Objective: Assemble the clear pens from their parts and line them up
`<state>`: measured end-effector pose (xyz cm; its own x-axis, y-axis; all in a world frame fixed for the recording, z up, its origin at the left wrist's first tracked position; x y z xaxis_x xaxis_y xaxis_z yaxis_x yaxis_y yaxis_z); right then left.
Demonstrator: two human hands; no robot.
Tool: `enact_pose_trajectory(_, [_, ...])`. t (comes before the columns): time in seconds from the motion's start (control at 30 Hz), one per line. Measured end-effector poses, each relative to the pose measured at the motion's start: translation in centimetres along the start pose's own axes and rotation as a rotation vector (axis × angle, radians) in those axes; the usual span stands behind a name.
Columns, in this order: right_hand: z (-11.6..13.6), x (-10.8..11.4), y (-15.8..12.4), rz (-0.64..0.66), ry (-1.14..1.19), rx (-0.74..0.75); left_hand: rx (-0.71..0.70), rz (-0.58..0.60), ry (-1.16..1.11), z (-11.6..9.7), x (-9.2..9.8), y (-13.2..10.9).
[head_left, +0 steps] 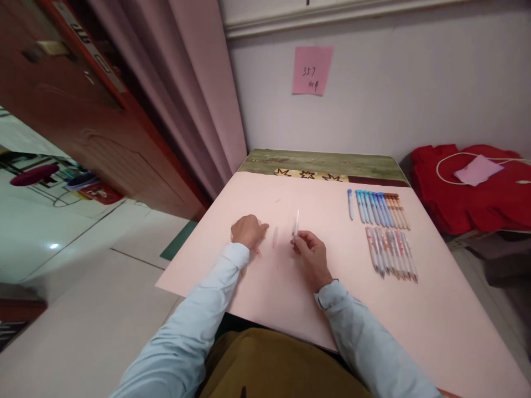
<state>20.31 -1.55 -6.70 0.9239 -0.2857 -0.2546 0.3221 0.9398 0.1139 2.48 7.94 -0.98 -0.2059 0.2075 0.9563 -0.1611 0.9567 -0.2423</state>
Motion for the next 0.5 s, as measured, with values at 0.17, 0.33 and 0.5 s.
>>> enact_pose_trajectory(0.17, [-0.1, -0.2, 0.2, 0.03, -0.001, 0.017, 0.1, 0.042, 0.034, -0.5, -0.2, 1.6])
enact_pose_trajectory(0.33, [0.8, -0.9, -0.2, 0.182, -0.066, 0.117, -0.012, 0.009, -0.672, -1.0, 0.6, 0.3])
enact_pose_trajectory(0.5, [1.5, -1.3, -1.0, 0.25, -0.132, 0.176, 0.019, 0.305, -1.586, -1.0, -0.7, -2.2])
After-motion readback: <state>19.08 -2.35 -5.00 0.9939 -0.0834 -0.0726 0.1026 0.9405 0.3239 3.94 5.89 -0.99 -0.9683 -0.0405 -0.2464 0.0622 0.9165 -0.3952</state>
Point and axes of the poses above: each hand's wrist, its own y-axis towards the middle knuckle, its own x-axis out of the back of the hand, z = x × y, the point moved 5 cm from there along y, towards the middle knuckle, and after that the axes turned 11 degrees about x, right-handed, at the moved point
